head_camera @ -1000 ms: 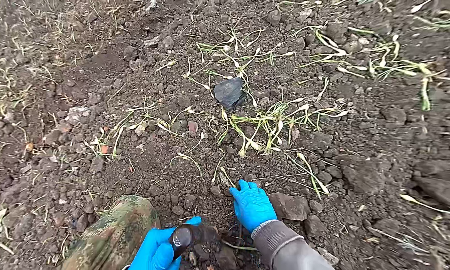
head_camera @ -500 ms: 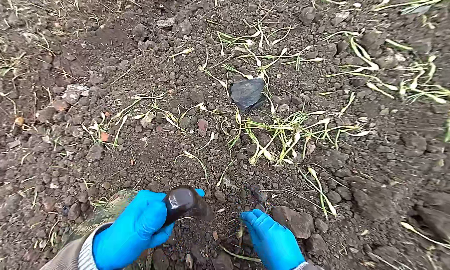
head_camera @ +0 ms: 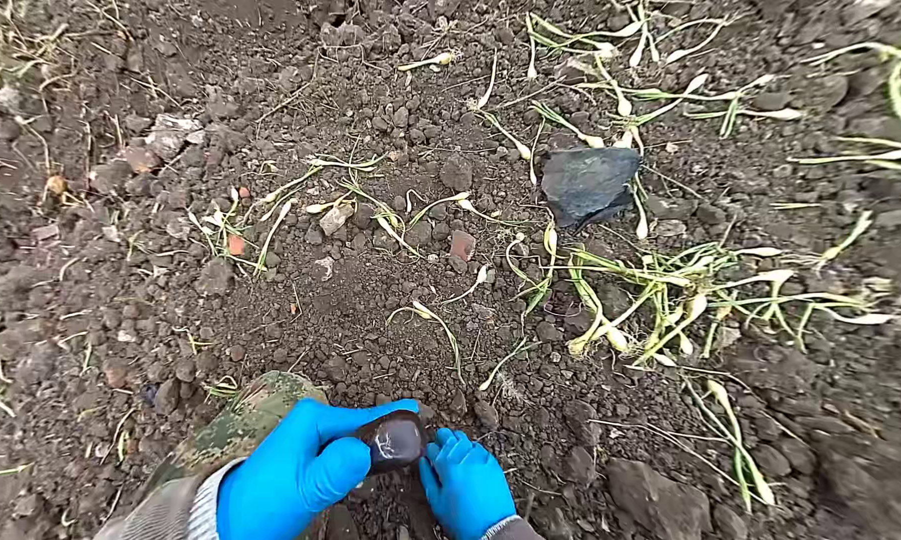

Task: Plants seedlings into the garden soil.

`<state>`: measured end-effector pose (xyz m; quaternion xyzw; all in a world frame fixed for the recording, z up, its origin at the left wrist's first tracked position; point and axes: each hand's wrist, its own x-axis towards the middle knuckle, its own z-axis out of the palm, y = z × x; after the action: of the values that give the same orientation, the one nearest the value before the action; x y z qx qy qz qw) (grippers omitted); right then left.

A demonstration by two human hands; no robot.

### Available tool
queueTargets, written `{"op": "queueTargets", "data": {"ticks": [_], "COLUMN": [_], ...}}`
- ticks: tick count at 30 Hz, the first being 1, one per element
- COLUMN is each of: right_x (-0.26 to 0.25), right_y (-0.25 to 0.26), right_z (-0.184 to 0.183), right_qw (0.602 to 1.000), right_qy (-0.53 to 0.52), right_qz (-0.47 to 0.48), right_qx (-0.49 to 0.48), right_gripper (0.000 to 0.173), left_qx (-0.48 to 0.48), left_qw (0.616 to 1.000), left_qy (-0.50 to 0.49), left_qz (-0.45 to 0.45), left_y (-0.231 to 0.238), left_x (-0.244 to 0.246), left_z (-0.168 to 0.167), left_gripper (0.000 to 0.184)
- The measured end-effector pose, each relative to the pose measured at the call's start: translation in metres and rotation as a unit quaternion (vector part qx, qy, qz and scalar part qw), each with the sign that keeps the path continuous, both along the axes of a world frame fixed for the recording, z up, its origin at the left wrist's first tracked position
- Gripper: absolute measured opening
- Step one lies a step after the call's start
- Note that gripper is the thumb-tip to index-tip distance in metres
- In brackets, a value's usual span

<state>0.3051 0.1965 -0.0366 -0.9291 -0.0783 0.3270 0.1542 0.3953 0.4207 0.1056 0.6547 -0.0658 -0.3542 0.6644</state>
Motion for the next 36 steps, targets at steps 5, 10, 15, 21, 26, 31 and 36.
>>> {"op": "queueTargets", "data": {"ticks": [5,10,15,21,26,31,36], "right_x": [0.074,0.111,0.108,0.186,0.157,0.049,0.037], "right_y": [-0.054,-0.072,-0.042,0.011,0.023,0.025,0.043], "right_z": [0.002,0.003,0.007,0.001,0.030,0.048,0.061], "right_qw": [0.990,0.979,0.982,0.959,0.944,0.940,0.941], "right_qy": [-0.067,0.026,-0.139,0.078,0.096,0.062,-0.009], "right_qz": [0.014,0.131,-0.106,-0.250,-0.311,-0.335,-0.339], "right_qx": [-0.124,-0.155,-0.078,-0.108,-0.064,-0.023,-0.012], "right_gripper": [0.048,0.041,0.022,0.029,0.029,0.027,0.022], "left_qx": [0.197,0.199,0.190,0.192,0.011,-0.153,0.127], "left_qw": [0.974,0.963,0.949,0.931,0.992,0.964,0.927], "left_qy": [-0.023,-0.015,0.003,0.037,0.101,0.179,0.082], "left_qz": [-0.110,-0.183,-0.250,-0.309,-0.069,-0.124,-0.342], "left_y": [0.014,0.022,0.019,0.023,0.068,0.065,-0.005], "left_x": [0.023,0.038,0.051,0.062,0.087,0.158,0.140], "left_z": [-0.049,-0.059,-0.053,-0.050,-0.057,0.006,-0.040], "left_gripper": [0.093,0.097,0.079,0.072,0.085,0.061,0.081]}}
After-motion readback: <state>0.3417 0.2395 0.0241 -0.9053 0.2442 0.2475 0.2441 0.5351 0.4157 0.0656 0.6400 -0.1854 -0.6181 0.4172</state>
